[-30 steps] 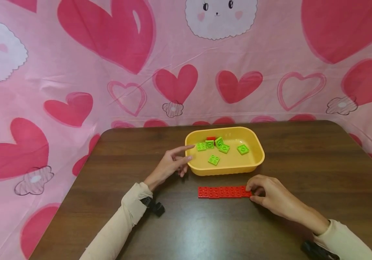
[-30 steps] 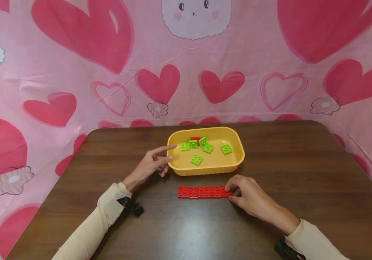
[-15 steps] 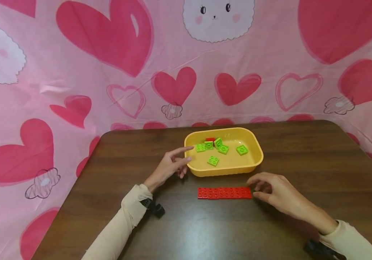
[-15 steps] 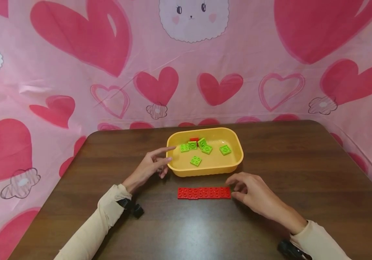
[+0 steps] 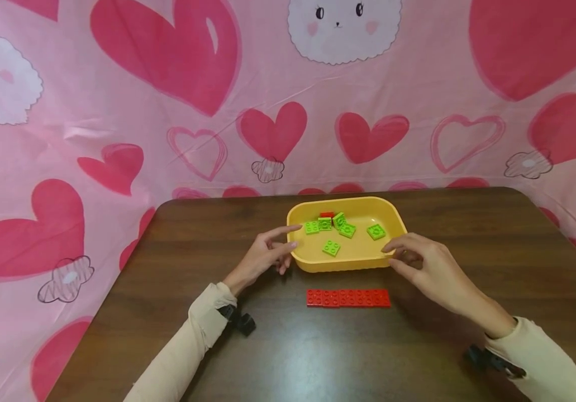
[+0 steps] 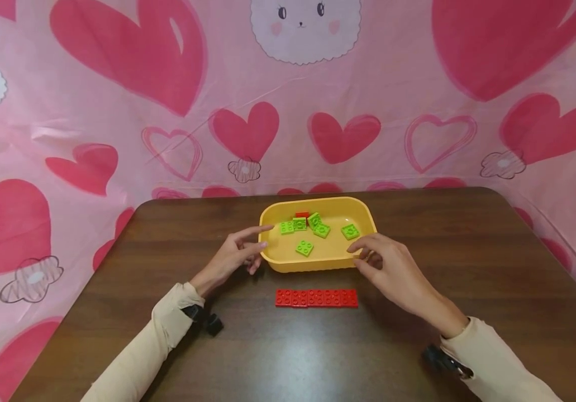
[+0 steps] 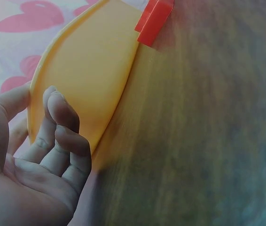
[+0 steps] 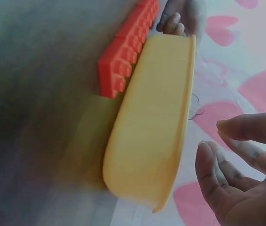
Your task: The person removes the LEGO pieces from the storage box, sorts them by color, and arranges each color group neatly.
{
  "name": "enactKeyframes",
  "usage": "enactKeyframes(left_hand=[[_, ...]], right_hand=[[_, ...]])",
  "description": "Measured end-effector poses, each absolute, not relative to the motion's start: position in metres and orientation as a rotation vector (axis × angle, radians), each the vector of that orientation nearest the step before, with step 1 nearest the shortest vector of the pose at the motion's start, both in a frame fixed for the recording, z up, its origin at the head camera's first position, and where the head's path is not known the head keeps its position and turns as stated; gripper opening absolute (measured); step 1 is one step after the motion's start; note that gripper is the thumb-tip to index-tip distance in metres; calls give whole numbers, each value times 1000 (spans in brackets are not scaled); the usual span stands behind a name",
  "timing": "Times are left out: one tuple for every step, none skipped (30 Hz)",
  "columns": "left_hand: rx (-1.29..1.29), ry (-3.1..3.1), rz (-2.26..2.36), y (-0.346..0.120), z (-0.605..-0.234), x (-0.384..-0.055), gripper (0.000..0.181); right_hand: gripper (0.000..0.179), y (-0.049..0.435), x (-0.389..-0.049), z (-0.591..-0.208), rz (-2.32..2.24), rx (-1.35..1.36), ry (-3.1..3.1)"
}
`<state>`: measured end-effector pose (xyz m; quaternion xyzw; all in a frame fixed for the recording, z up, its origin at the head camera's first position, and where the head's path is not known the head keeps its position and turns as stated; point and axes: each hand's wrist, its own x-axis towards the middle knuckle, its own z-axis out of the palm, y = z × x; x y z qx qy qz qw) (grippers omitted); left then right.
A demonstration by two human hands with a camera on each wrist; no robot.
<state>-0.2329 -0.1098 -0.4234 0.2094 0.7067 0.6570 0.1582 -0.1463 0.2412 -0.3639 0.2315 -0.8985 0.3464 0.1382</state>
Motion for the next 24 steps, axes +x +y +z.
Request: enactKeyframes(left_hand=[[597,2024,1876,-110,-423,-233,50],[595,2025,1873,-110,-423,-233,50],[592,2027,1871,-110,-424,-233,50],[590,2027,1871,-110,-424,-234,50],[588,2026,1871,-110,-424,-234,50],[588,2026,1871,-110,-424,-234,49],[589,2024,1872,-110,-424,-234,49],[591,2022,1874,-109,-424,-234,49],[591,2022,1874,-109,-425,-234,49],[594,2020,1874,-109,-425,-234,49],[595,2020,1874,-109,-425,-235,49],[596,2020,1874,-109,-425,-235,49],[597,2020,1875,-109,-425,-235,49],[599,2021,1877,-109,-425,-234,49],[599,2022,1878,-109,-425,-234,49],[599,2021,1881,-109,-425,-234,49],[599,2020,1883,-109,-425,-234,49],[599,2020,1886,-109,-425,-234,49],[600,2017,1888,-109,-425,-234,49],[599,2015,1890,-109,-425,-235,49],[598,2013,1891,-109,-425,-235,49],[596,2009,1894,-109,-425,-235,49],[596,2006,1896,-109,-425,-235,49],[594,2003,1898,-109,-426,-235,50]], right_hand=[[26,240,-149,-362,996,671,-2597],[26,239,-151,-361,993,677,-2590],[25,238,-153,-360,985,681,-2588],[25,237,-155,-359,982,683,-2589],[25,236,-157,-358,984,681,-2594],[25,235,-159,-357,989,678,-2600],[25,234,-161,-357,994,677,-2606],[24,233,-163,-356,1000,675,-2611],[24,233,-165,-356,1007,675,-2617],[24,232,-168,-355,1018,675,-2621],[24,232,-170,-355,1022,676,-2624],[24,231,-173,-354,1024,679,-2626],[24,231,-175,-353,1027,683,-2629],[24,230,-178,-352,1026,686,-2634],[23,229,-181,-352,1022,691,-2639],[23,229,-184,-351,1020,693,-2645],[23,228,-187,-350,1014,699,-2652],[23,227,-190,-350,1010,704,-2659],[23,226,-193,-349,1006,711,-2668],[23,225,-196,-349,1005,715,-2676],[23,223,-199,-348,1007,718,-2685],[23,222,-202,-348,1011,722,-2694],[24,221,-205,-347,1014,731,-2702],[24,220,-207,-347,1019,736,-2712]])
